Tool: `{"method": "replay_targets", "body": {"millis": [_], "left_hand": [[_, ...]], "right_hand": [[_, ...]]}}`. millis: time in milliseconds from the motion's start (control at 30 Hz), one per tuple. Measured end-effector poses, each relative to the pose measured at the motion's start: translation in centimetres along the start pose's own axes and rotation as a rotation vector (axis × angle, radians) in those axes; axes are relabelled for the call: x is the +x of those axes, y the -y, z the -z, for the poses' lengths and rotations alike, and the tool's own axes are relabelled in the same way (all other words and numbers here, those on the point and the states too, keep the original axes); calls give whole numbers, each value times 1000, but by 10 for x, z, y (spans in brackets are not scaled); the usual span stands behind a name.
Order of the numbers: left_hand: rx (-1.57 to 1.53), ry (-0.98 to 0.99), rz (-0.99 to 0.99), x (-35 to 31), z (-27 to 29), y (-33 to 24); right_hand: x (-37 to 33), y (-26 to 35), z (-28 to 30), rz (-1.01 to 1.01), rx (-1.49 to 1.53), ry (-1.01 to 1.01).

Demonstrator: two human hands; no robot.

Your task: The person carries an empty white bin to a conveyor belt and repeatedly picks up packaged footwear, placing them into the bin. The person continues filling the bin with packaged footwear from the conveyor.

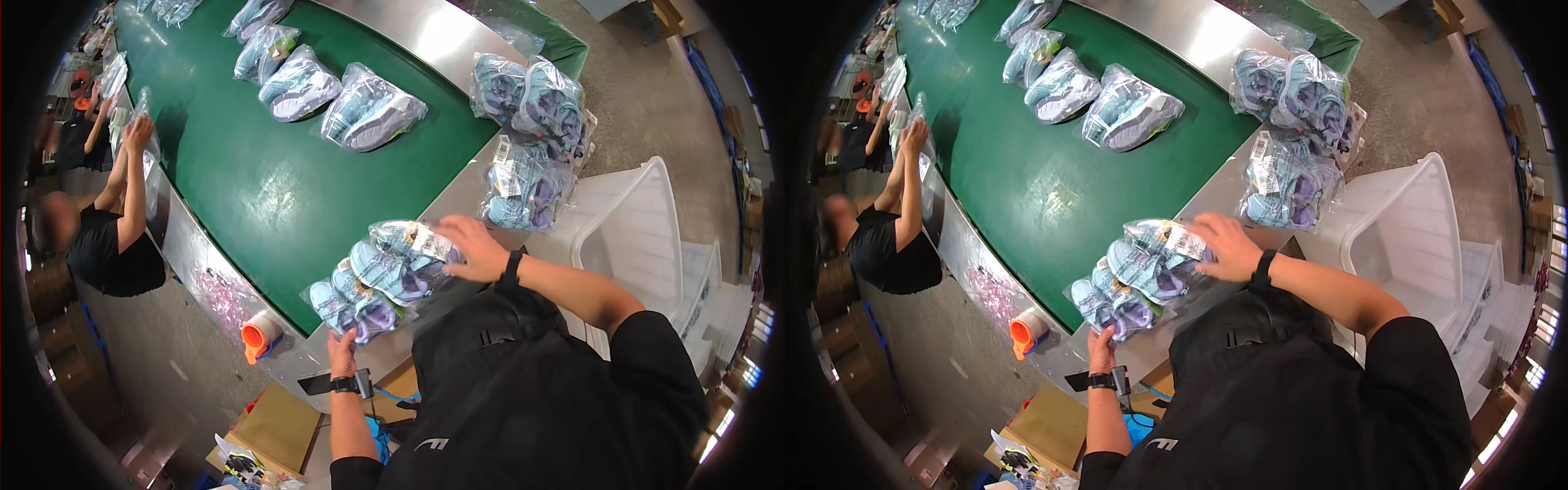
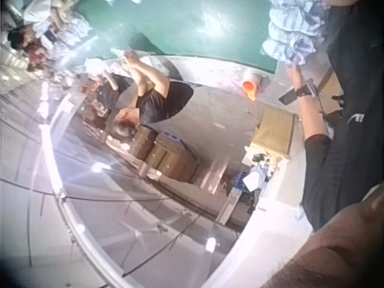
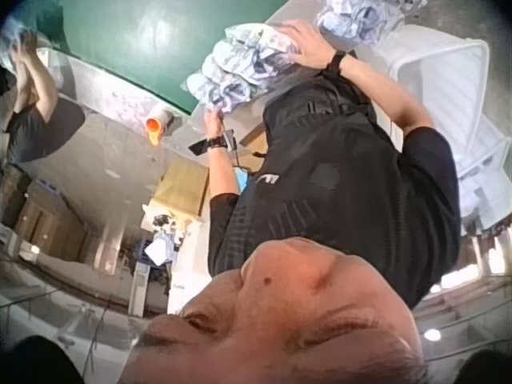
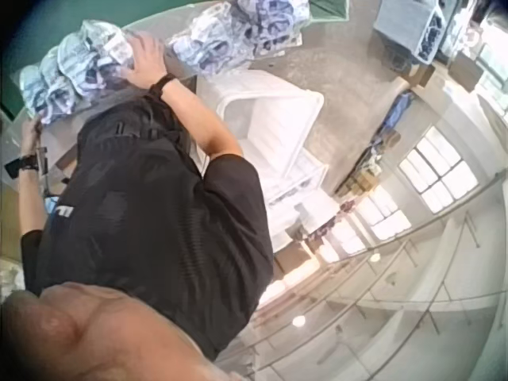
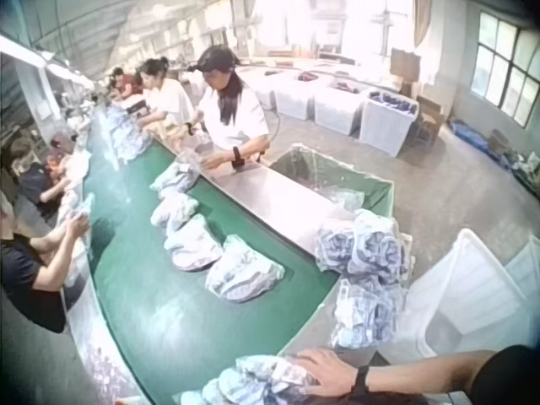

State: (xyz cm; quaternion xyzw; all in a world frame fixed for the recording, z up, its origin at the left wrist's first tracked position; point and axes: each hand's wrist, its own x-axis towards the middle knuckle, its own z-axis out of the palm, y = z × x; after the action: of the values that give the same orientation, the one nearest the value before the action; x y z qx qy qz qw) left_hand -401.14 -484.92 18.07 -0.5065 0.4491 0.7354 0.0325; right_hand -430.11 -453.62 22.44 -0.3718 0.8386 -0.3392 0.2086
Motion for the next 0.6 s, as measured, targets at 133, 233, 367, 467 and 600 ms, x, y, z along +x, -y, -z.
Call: {"method": "replay_targets", "body": {"millis": [133, 233, 367, 467, 600], "left_hand": [[-138, -31, -82, 0, -21, 22], [-186, -22, -95, 4, -34, 17], [-333, 48, 14, 0, -40, 0], [-474, 128, 172, -12, -42, -16], [-499, 78, 164, -27, -58, -30]], "right_hand": [[15, -24, -32, -281, 168, 110], [24, -22, -51, -190, 267, 144], [31, -24, -46, -368, 505, 84], [30, -26, -35, -497, 923, 62], [19, -26, -20, -530, 1000, -56]]}}
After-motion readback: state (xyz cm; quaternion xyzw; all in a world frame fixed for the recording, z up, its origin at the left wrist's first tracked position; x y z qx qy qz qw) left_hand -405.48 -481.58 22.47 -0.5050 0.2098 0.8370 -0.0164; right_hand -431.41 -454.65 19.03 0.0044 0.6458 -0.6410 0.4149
